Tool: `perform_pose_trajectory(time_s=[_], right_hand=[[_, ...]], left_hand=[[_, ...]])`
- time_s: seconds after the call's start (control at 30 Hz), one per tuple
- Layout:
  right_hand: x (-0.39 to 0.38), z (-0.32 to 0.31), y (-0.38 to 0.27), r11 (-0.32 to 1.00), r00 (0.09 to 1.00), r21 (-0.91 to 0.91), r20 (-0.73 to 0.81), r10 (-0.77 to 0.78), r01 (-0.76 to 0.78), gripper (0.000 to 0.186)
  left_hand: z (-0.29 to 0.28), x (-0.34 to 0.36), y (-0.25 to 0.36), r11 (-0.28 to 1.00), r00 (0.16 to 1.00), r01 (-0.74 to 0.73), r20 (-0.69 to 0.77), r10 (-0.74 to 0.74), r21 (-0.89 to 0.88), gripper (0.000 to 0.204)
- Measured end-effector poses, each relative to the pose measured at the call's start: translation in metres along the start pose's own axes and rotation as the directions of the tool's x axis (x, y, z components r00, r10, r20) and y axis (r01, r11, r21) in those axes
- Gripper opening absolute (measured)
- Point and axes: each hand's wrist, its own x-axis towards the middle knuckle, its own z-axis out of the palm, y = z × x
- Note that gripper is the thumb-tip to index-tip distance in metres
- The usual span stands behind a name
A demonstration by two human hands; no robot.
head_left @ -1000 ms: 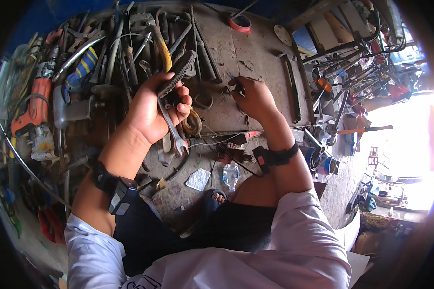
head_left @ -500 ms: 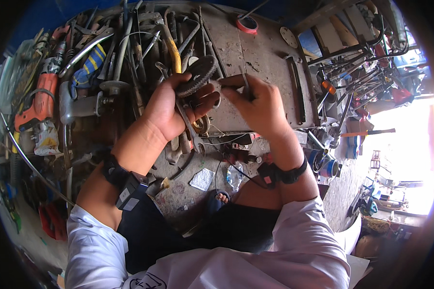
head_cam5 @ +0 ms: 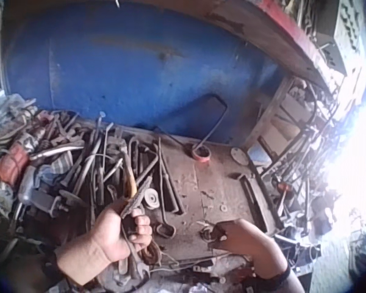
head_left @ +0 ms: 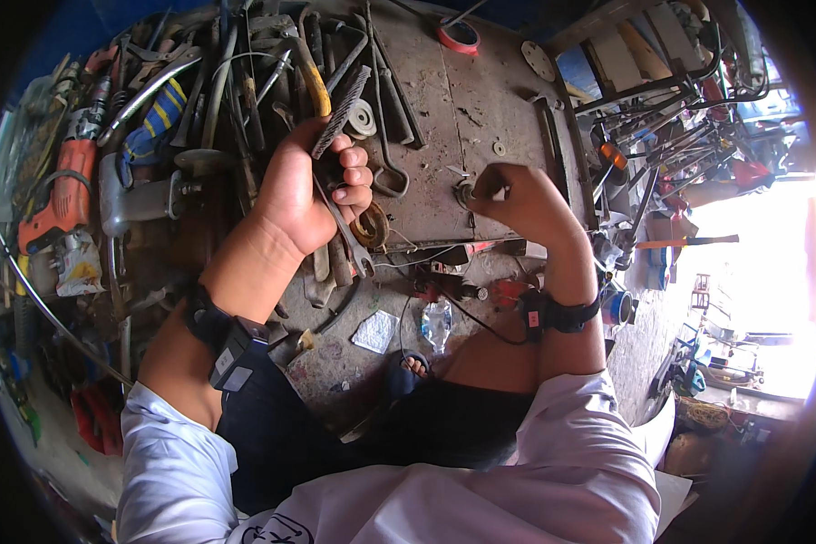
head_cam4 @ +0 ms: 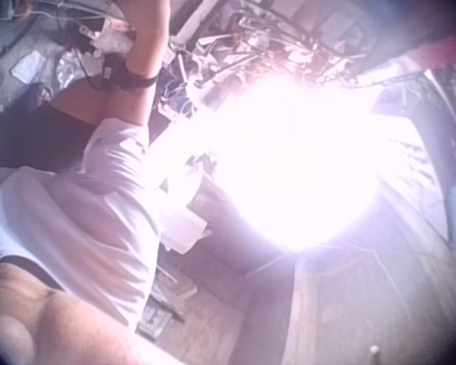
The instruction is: The person holds a metal component and cleans its surface using various metal tools and a round abrasive wheel at a workbench. They pick up a wrench, a screwdriver, and different circular metal parts, placing them on the table.
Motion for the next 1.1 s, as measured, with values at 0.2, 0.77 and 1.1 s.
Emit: perform_pose_trajectory(time_s=[0.2,0.77,1.1], right_hand=[[0.009,0.019,0.020,0.993,0.993,-0.100,0.089,0.077,-0.068,0.043],[0.012,0.001,-0.082,0.769,0.930,0.635,-0.324,0.176,0.076,0.018],[0.031,0.017,0.019,0.993,0.992,-0.005,0.056,0.114,-0.114,0.051]], left_hand=[[-0.001,0.003,0.002,1.000,0.989,-0.027,-0.146,0.026,-0.008,0.041],[-0.001,0.002,-0.009,0.994,0.982,-0.079,-0.168,0.090,0.073,0.032],[-0.012,0.003,0.008,1.000,0.997,-0.009,-0.080,0.010,0.007,0.038]])
